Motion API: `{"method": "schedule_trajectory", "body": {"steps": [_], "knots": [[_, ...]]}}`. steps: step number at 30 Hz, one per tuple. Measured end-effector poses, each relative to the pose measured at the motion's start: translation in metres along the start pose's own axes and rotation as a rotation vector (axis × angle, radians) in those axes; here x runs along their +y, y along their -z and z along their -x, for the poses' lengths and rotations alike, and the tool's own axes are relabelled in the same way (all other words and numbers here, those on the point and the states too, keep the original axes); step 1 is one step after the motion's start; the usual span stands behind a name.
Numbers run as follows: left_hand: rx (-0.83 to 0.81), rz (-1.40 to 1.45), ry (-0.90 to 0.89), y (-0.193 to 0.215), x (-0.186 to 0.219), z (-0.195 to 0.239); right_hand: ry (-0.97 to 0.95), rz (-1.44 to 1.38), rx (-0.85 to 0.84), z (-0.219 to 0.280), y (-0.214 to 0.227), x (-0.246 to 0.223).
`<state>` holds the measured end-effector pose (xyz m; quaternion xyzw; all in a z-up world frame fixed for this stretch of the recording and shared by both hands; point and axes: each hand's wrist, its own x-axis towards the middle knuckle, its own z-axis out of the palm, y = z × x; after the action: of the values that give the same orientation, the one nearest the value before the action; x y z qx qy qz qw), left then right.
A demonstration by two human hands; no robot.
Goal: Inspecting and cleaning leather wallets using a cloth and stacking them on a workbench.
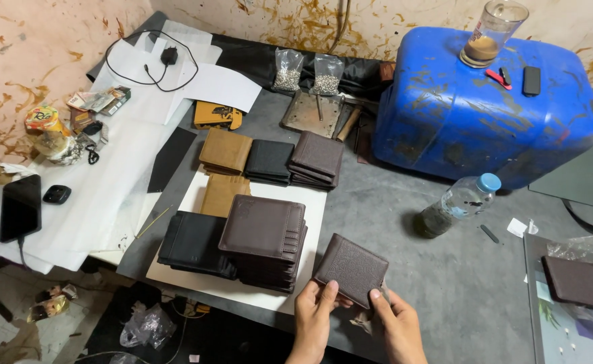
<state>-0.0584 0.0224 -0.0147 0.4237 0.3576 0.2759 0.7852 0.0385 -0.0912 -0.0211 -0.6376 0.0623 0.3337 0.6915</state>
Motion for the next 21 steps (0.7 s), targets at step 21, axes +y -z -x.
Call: {"method": "schedule_trajectory", "body": {"steps": [21], "knots": [[-0.015,-0.117,-0.123,0.022,-0.101,-0.065,0.272,0.29,-0.174,-0.117,-0.037,-0.113]]}}
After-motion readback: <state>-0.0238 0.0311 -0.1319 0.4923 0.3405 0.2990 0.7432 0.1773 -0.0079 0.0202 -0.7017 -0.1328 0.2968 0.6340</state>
